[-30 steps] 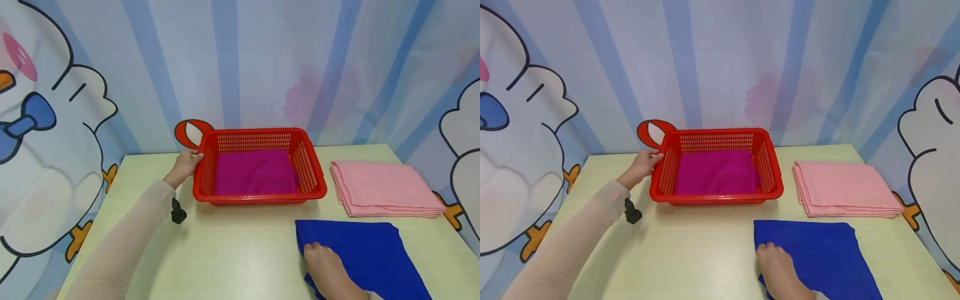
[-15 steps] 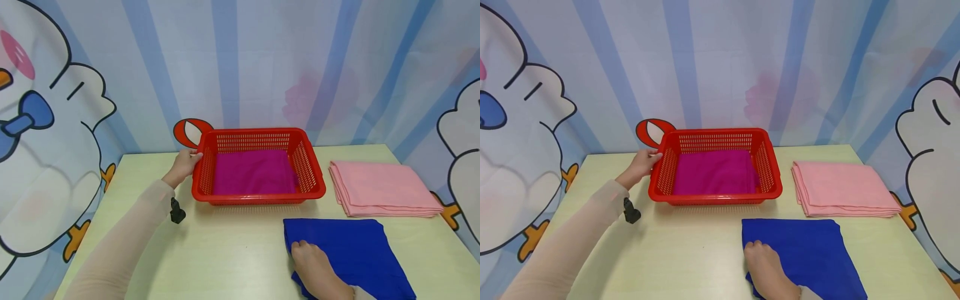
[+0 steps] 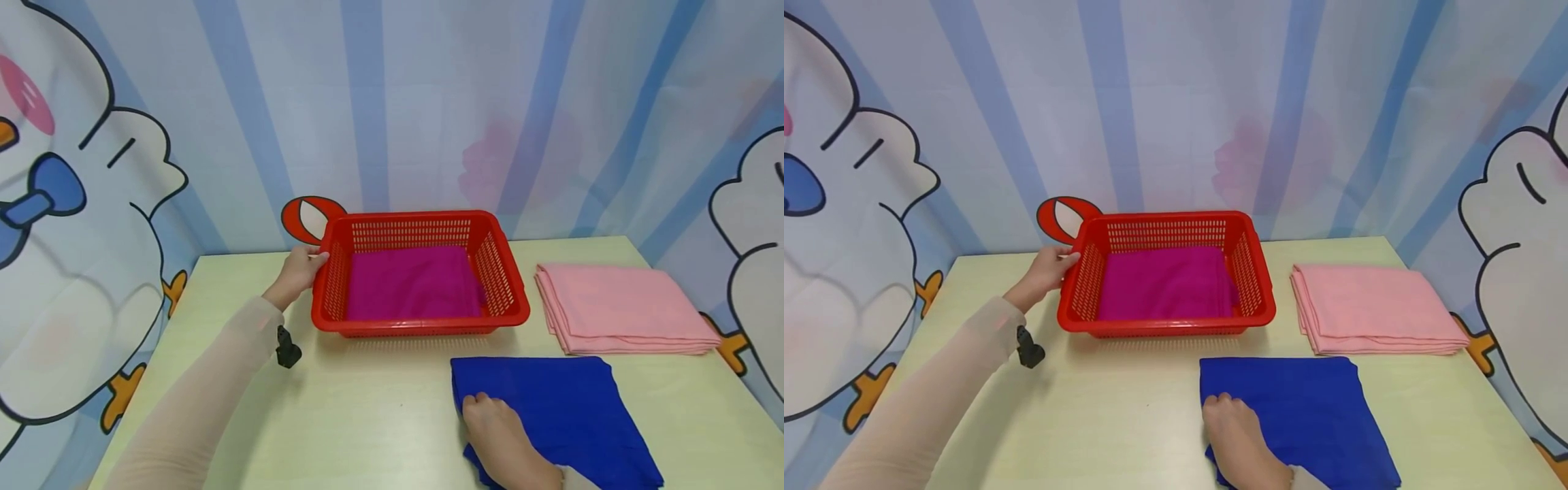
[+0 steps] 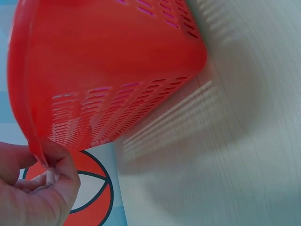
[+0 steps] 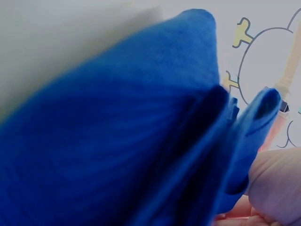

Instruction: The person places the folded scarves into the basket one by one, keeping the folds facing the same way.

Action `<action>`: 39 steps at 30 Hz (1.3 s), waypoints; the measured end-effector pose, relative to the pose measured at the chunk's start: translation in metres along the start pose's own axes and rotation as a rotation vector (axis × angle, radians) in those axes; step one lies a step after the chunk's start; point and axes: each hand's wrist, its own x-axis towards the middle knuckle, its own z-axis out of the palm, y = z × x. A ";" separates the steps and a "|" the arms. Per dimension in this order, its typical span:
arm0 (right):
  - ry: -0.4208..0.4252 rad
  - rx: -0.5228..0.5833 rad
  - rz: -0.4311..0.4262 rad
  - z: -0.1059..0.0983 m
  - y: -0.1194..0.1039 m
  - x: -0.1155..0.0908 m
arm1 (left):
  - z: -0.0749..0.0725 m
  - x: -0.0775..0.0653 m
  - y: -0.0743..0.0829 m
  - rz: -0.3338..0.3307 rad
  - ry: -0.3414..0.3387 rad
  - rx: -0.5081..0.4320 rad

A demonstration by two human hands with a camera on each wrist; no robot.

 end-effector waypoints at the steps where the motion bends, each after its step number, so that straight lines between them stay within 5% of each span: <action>1: 0.005 0.000 -0.001 0.000 -0.001 0.000 | 0.000 0.000 0.000 0.000 -0.001 -0.002; 10: -0.064 0.002 0.007 -0.002 -0.005 0.004 | 0.000 0.001 0.000 -0.015 0.007 0.005; 39: 0.052 -0.017 -0.080 0.006 -0.023 0.012 | 0.000 -0.001 0.000 -0.016 -0.004 0.005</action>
